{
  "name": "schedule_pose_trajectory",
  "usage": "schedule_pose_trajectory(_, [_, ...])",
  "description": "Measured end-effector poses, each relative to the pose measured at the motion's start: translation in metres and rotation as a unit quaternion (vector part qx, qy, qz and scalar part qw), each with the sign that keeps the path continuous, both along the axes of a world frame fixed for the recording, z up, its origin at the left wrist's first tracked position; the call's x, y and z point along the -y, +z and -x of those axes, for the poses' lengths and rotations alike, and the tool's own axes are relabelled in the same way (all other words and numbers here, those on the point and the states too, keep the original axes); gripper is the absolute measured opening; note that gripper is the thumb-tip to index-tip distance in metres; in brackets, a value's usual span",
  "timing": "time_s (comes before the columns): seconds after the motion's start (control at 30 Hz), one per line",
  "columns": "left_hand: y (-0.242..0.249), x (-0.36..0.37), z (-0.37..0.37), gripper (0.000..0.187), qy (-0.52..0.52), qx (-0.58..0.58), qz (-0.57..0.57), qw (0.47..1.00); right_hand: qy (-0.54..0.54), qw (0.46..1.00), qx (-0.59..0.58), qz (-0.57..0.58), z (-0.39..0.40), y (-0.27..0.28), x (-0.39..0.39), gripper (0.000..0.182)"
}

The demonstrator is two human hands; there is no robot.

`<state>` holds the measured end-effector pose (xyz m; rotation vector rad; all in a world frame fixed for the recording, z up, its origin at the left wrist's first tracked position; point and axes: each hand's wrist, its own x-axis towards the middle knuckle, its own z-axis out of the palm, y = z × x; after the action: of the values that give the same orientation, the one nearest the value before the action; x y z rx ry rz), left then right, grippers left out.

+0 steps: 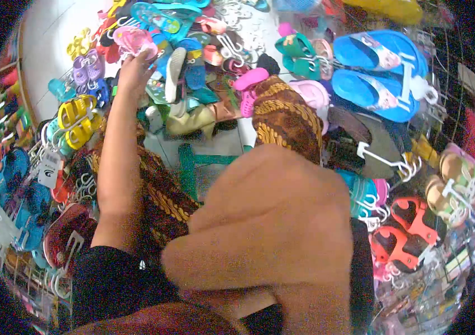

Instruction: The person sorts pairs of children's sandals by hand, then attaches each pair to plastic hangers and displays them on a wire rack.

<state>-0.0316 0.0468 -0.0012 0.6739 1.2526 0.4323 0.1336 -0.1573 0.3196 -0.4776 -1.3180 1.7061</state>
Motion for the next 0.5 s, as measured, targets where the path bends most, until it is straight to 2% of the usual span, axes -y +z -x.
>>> schedule_pose_trajectory(0.27, [0.015, 0.011, -0.003, 0.030, -0.015, -0.010, 0.004, 1.000, -0.033, 0.999, 0.006, 0.029, 0.019, 0.012, 0.020, 0.021])
schedule_pose_trajectory(0.5, [0.014, 0.012, -0.004, 0.032, -0.036, -0.012, -0.006, 0.999, 0.040, 0.997, -0.027, 0.065, 0.026, -0.019, -0.006, 0.024])
